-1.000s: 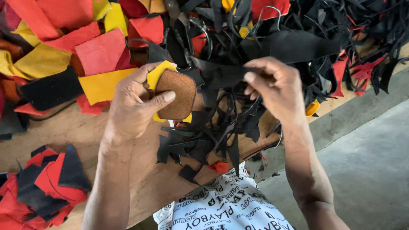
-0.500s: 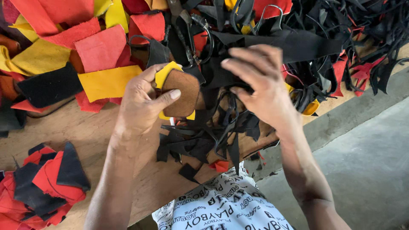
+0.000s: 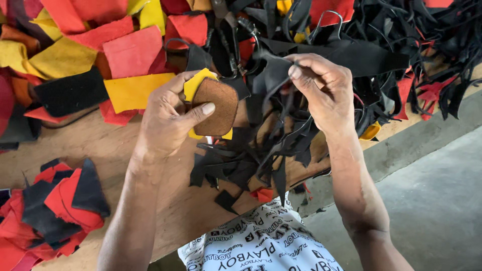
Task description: The person uses a pen to mark a black material piece placed on a yellow and brown layered item, then uses scissors to cut the black material along the marked lines. The person repeats this process with additional pieces, handling and trimming the materials on a wooden workbench.
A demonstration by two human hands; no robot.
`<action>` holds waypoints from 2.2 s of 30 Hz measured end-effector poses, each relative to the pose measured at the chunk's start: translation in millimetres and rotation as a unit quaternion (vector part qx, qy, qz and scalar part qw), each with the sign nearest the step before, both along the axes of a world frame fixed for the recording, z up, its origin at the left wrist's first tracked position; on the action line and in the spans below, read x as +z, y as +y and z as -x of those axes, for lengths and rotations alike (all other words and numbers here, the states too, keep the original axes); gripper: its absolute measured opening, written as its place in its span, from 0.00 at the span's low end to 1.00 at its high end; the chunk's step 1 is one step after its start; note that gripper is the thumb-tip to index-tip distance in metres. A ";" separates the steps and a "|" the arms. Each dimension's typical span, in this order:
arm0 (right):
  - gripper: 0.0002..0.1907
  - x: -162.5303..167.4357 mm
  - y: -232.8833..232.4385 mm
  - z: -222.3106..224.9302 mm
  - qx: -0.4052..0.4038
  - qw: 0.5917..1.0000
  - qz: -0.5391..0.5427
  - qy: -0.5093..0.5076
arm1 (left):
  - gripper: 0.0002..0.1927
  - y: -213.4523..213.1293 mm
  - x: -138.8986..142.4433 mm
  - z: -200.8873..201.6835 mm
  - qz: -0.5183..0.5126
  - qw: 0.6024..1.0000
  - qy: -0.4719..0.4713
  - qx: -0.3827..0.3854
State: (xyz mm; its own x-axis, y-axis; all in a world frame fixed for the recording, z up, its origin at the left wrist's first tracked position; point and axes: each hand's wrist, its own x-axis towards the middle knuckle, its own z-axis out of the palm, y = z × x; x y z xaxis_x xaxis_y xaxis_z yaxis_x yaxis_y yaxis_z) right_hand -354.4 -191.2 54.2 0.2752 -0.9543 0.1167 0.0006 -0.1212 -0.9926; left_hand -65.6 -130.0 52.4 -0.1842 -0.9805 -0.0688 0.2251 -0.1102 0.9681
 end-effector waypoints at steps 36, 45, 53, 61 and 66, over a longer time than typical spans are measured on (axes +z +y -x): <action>0.17 30.3 83.0 -151.1 0.019 0.845 0.303 0.440 | 0.23 80.6 -20.3 -89.5 0.050 0.995 0.017 0.083; 0.18 36.7 66.4 -152.5 0.114 0.993 0.029 -0.009 | 0.25 106.4 -13.1 -99.1 0.049 0.991 0.057 0.112; 0.17 -20.9 76.7 -180.8 0.201 0.978 0.060 0.012 | 0.23 130.1 -27.5 -130.4 0.060 0.986 0.086 0.127; 0.25 -24.8 86.0 -202.7 0.233 0.971 -0.009 -0.046 | 0.24 133.7 -41.0 -142.2 0.054 0.982 0.110 0.142; 0.20 -29.2 90.0 -205.2 0.228 0.974 0.011 -0.004 | 0.25 133.2 -46.9 -142.4 0.049 0.979 0.128 0.150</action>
State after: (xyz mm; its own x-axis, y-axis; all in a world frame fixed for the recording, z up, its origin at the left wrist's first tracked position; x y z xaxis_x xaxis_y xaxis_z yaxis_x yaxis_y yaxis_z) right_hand -149.2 -101.2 25.0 0.6687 -0.7304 0.1391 0.0675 -0.1267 -0.9896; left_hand 76.9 3.2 5.5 0.1147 -0.9926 0.0391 0.4689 0.0889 0.8787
